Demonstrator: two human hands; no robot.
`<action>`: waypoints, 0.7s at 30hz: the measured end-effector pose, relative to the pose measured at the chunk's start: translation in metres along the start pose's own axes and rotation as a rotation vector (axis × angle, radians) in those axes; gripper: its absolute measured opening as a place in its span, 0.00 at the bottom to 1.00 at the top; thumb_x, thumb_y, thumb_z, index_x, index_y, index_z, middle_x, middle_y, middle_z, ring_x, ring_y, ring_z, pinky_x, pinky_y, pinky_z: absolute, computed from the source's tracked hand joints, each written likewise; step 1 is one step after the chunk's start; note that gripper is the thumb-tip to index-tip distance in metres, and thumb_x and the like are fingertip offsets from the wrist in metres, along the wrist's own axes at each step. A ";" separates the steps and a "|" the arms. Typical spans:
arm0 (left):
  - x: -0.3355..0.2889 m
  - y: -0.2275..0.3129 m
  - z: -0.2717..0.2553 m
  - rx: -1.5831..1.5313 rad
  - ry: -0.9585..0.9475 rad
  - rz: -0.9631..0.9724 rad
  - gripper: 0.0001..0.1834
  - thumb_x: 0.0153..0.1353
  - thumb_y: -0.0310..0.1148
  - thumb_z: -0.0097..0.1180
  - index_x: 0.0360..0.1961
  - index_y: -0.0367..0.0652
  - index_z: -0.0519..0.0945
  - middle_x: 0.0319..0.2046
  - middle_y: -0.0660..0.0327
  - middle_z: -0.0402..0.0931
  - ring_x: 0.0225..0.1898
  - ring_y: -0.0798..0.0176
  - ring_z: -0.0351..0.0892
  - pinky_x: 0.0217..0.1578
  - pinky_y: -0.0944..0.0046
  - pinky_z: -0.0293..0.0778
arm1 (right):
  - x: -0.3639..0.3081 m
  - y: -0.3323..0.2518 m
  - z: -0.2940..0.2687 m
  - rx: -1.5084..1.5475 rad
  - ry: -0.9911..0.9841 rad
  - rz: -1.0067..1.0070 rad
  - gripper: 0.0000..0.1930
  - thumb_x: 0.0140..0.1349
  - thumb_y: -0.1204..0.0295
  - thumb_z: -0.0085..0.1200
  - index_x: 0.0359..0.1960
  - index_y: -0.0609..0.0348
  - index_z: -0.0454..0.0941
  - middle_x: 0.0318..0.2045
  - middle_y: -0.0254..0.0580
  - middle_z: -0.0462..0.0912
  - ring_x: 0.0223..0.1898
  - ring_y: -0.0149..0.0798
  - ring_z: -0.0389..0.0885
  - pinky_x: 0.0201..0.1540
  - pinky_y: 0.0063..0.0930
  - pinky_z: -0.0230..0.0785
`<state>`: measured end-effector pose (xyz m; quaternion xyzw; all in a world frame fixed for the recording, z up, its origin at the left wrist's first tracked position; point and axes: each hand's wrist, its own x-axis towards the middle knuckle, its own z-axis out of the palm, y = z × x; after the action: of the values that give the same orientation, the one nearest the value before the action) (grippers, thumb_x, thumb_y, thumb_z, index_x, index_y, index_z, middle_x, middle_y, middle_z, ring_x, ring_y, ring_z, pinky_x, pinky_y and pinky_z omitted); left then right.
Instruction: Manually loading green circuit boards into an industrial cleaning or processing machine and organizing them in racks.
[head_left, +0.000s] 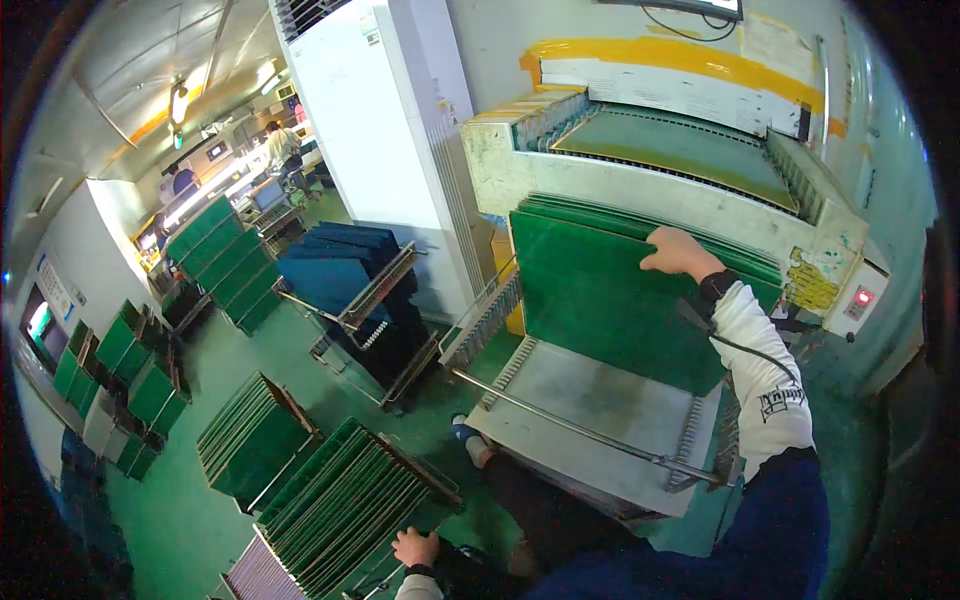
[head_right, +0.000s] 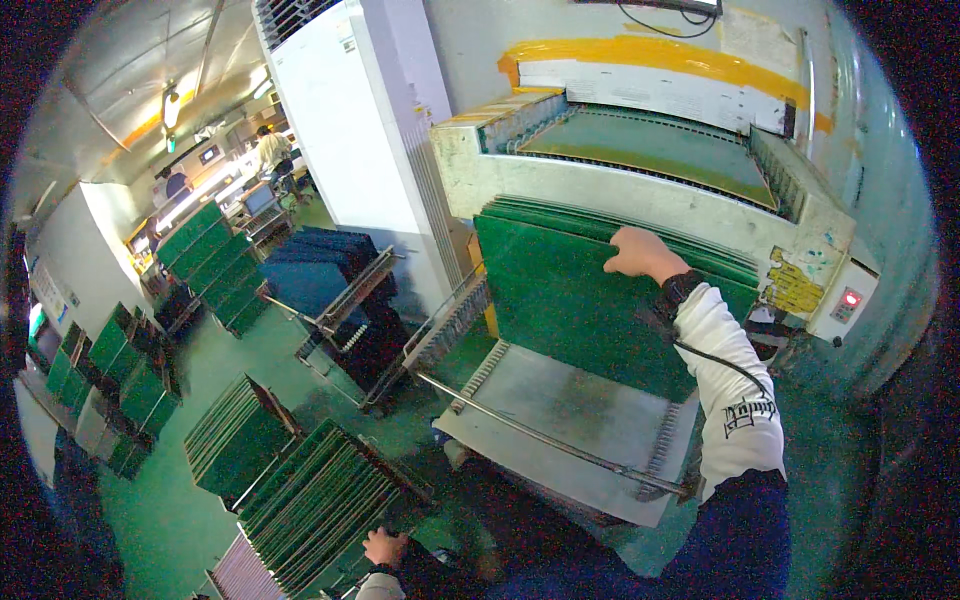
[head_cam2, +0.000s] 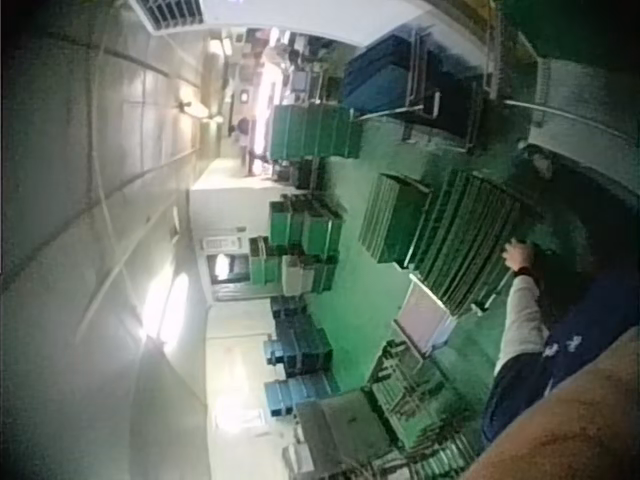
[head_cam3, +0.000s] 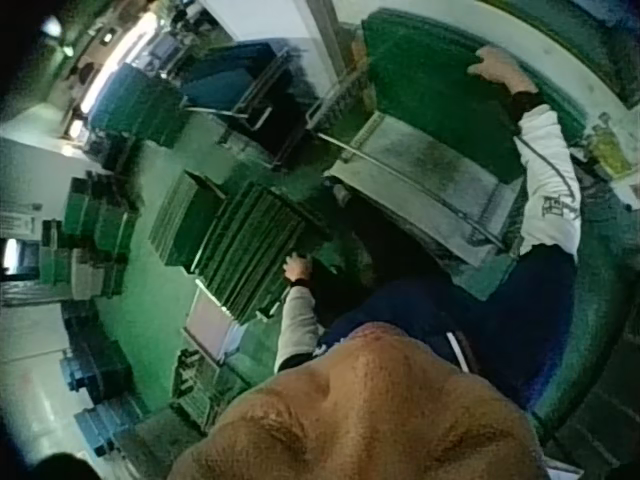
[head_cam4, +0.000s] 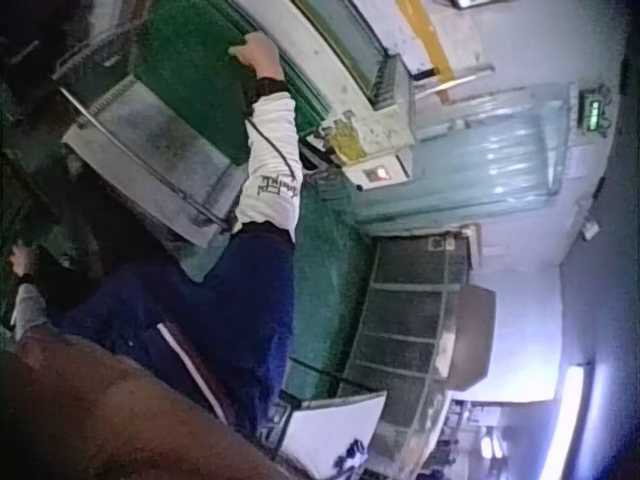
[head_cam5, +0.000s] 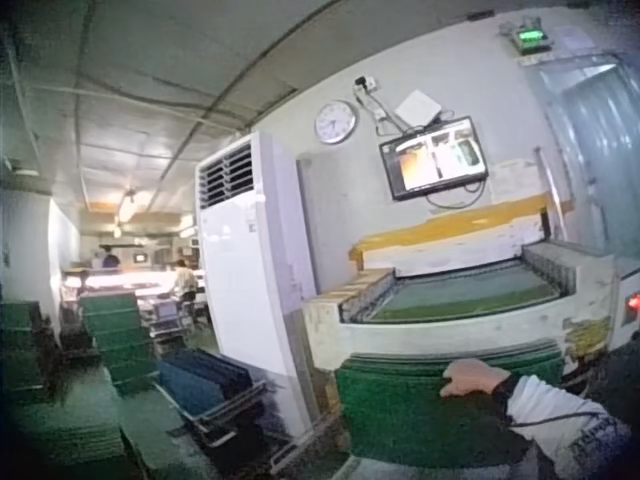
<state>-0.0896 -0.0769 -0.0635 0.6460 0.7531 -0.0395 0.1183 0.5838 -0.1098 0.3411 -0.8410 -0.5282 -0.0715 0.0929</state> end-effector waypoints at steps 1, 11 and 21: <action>0.000 0.002 0.000 0.007 -0.004 -0.002 0.31 0.49 0.54 0.65 0.49 0.45 0.82 0.52 0.51 0.75 0.57 0.40 0.72 0.52 0.40 0.74 | 0.001 -0.003 -0.001 -0.020 -0.043 0.036 0.25 0.49 0.54 0.68 0.41 0.62 0.85 0.43 0.56 0.85 0.47 0.59 0.83 0.50 0.49 0.76; -0.002 0.011 -0.006 0.024 -0.004 -0.004 0.29 0.50 0.52 0.64 0.49 0.45 0.83 0.51 0.52 0.76 0.57 0.41 0.72 0.52 0.41 0.74 | -0.013 -0.025 -0.003 -0.039 0.050 0.168 0.24 0.50 0.54 0.68 0.41 0.59 0.85 0.43 0.54 0.86 0.48 0.57 0.83 0.50 0.49 0.77; 0.000 0.003 0.005 0.031 0.035 0.009 0.29 0.49 0.52 0.64 0.48 0.44 0.83 0.49 0.51 0.76 0.54 0.40 0.73 0.51 0.41 0.74 | -0.009 -0.021 -0.002 -0.038 0.033 0.177 0.27 0.48 0.52 0.69 0.45 0.57 0.85 0.45 0.51 0.85 0.50 0.54 0.83 0.52 0.48 0.76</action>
<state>-0.0856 -0.0776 -0.0674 0.6517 0.7515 -0.0392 0.0953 0.5611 -0.1098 0.3427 -0.8848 -0.4486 -0.0869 0.0915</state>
